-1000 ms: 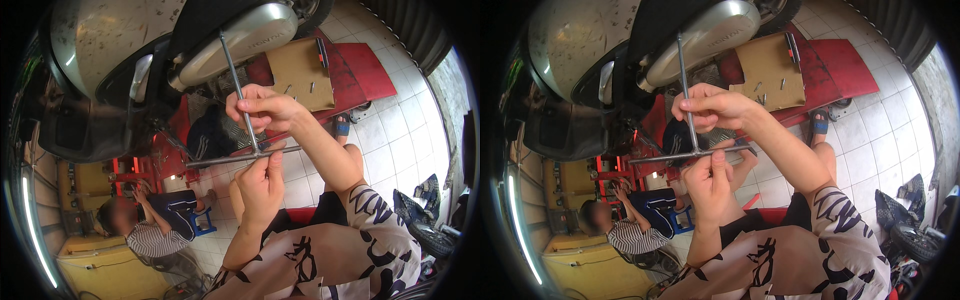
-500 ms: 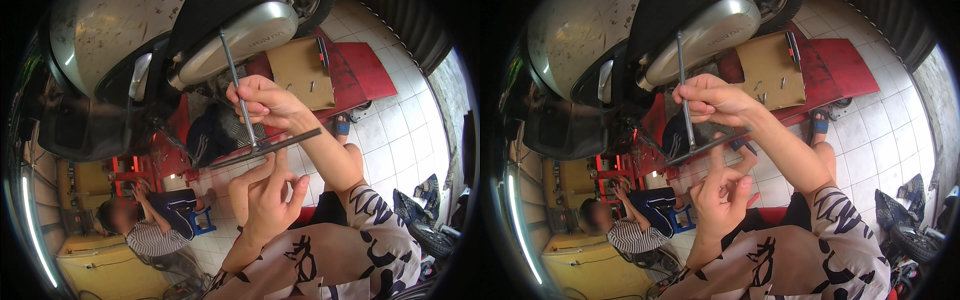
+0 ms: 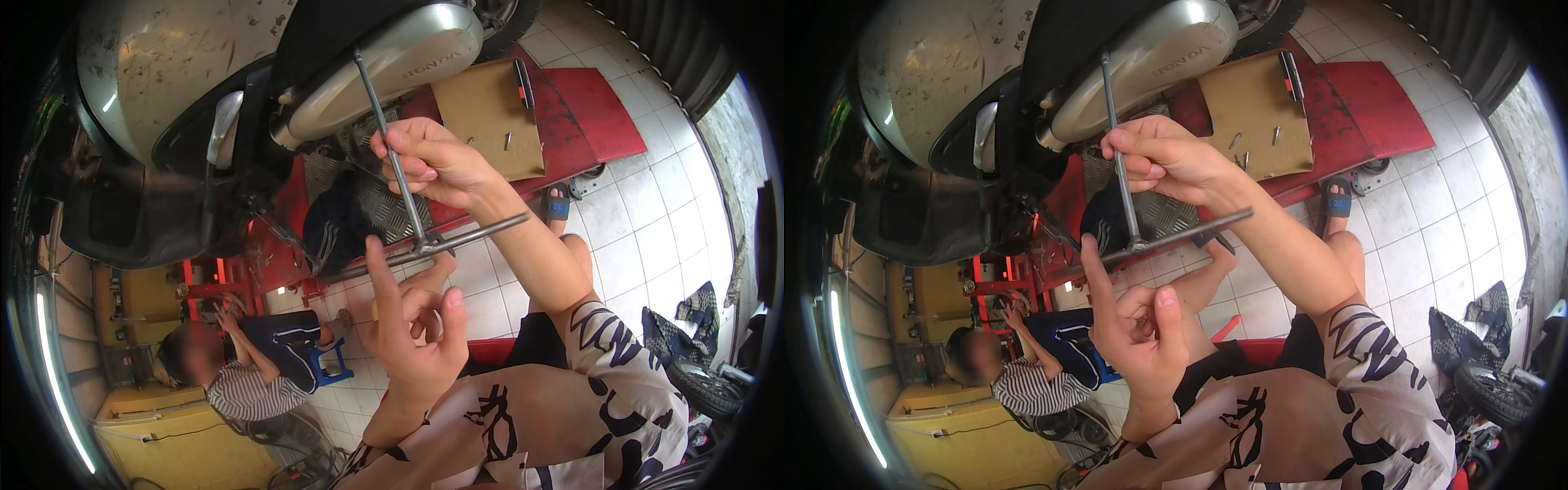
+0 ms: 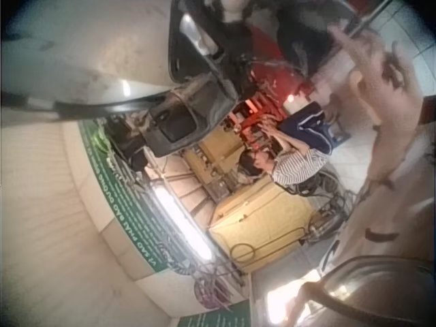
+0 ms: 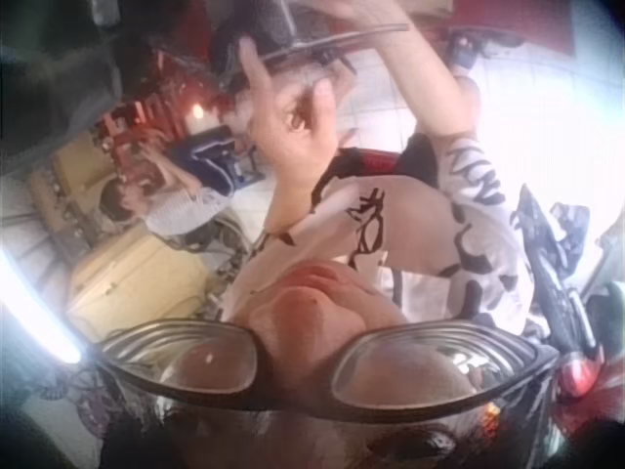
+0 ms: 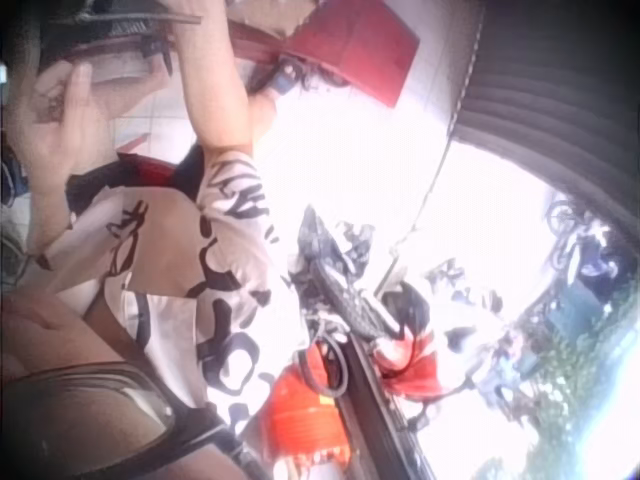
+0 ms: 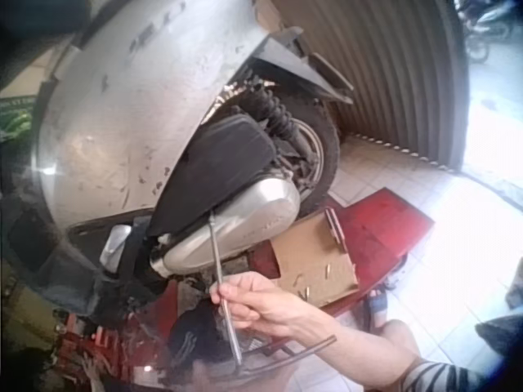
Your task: The person uses a T-handle wrench to loosen and remove several bolts from the underside of a motorcycle. They place the removed bolts on a piece of cardboard on the floor and continue working on the motorcycle's undercarriage.
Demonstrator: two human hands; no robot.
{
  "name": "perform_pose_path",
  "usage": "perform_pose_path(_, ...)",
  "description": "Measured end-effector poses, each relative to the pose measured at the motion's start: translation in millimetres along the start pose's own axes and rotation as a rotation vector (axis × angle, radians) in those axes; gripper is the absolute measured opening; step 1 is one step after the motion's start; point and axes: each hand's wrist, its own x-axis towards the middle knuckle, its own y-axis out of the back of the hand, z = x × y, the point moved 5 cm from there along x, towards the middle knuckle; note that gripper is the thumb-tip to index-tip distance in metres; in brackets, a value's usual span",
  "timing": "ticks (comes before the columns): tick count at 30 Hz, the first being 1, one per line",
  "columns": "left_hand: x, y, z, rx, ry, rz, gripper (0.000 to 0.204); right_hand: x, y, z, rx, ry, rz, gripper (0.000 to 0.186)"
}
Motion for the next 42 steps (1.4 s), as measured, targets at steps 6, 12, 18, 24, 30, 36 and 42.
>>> perform_pose_path(6, -3, -18, 14, 0.068, -0.209, -0.316, 0.059, 2, 0, -1, 0.008, 0.028, 0.016, 0.024)
perform_pose_path(12, -5, -13, -12, -0.093, 0.024, -0.187, 0.049, 0, 3, -7, 0.036, 0.058, 0.053, 0.026)
perform_pose_path(18, 5, -10, 9, -0.141, -0.164, -0.587, 0.018, -14, 11, -25, -0.053, 0.0, 0.205, 0.024)
perform_pose_path(24, 115, 7, -60, -0.217, 0.068, -0.008, 0.02, -64, 39, -70, -0.272, -0.036, 0.344, 0.034)
perform_pose_path(30, 226, -38, -107, -0.257, -0.023, 0.213, 0.037, -118, 101, -84, -0.092, 0.049, 0.277, 0.034)
perform_pose_path(36, 256, -62, -112, -0.511, 0.03, 0.383, 0.026, -147, 119, -103, -0.056, 0.112, 0.245, 0.032)
perform_pose_path(42, 266, -62, -112, -0.649, 0.137, 0.437, 0.026, -154, 128, -109, -0.03, 0.14, 0.291, 0.032)
